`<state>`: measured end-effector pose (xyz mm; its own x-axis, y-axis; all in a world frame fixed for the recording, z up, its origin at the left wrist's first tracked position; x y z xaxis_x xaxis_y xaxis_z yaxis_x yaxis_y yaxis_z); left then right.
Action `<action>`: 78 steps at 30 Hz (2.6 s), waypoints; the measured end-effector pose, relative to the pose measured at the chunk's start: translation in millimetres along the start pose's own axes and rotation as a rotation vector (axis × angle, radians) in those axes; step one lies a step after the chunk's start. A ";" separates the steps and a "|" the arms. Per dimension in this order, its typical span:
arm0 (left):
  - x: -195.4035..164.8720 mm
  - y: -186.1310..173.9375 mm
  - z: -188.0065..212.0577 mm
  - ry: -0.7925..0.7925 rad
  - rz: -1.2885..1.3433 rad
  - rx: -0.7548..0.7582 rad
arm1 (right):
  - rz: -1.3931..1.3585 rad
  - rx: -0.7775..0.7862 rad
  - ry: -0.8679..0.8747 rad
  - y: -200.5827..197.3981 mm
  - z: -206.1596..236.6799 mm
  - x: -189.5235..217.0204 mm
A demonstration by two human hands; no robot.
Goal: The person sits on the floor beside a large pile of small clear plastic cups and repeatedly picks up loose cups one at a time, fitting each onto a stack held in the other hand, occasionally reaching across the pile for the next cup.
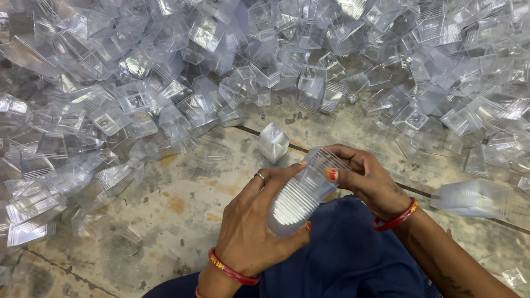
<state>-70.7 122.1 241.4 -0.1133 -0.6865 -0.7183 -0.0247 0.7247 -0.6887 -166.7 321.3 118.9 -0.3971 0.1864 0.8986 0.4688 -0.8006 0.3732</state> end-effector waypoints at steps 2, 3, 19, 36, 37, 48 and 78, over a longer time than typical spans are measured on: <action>0.7 -0.5 0.2 -0.005 -0.017 0.014 | -0.041 -0.043 0.002 -5.5 -1.4 0.6; 0.9 -0.6 0.3 -0.008 -0.026 0.021 | -0.061 -0.065 0.003 -8.5 -1.9 0.9; 8.0 4.1 3.3 0.018 0.099 -0.086 | -0.091 -0.066 -0.006 -5.0 -0.8 1.6; 0.9 6.2 5.3 0.012 -0.031 -0.007 | 0.072 0.063 0.020 15.4 1.8 9.6; 1.1 6.2 5.2 0.008 -0.030 -0.006 | 0.081 0.049 0.027 15.3 2.2 9.3; 5.8 3.0 9.1 -0.010 -0.064 -0.026 | 0.057 -0.050 0.008 5.8 3.2 8.0; 26.3 21.8 16.5 -0.097 0.399 0.175 | 0.142 -0.045 0.127 22.6 -1.9 -11.3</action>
<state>-57.9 118.8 205.9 0.0138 -0.3636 -0.9315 0.1716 0.9186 -0.3560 -153.1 300.0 116.7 -0.4275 -0.0011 0.9040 0.4927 -0.8387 0.2320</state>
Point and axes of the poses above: each hand's wrist, its own z-axis away from the middle knuckle, its own y-axis out of the palm, x = y × z, the point moved 6 cm from there along -z, towards the middle knuckle, and after that the axes turned 10 degrees about -z, right-handed, at the moved point
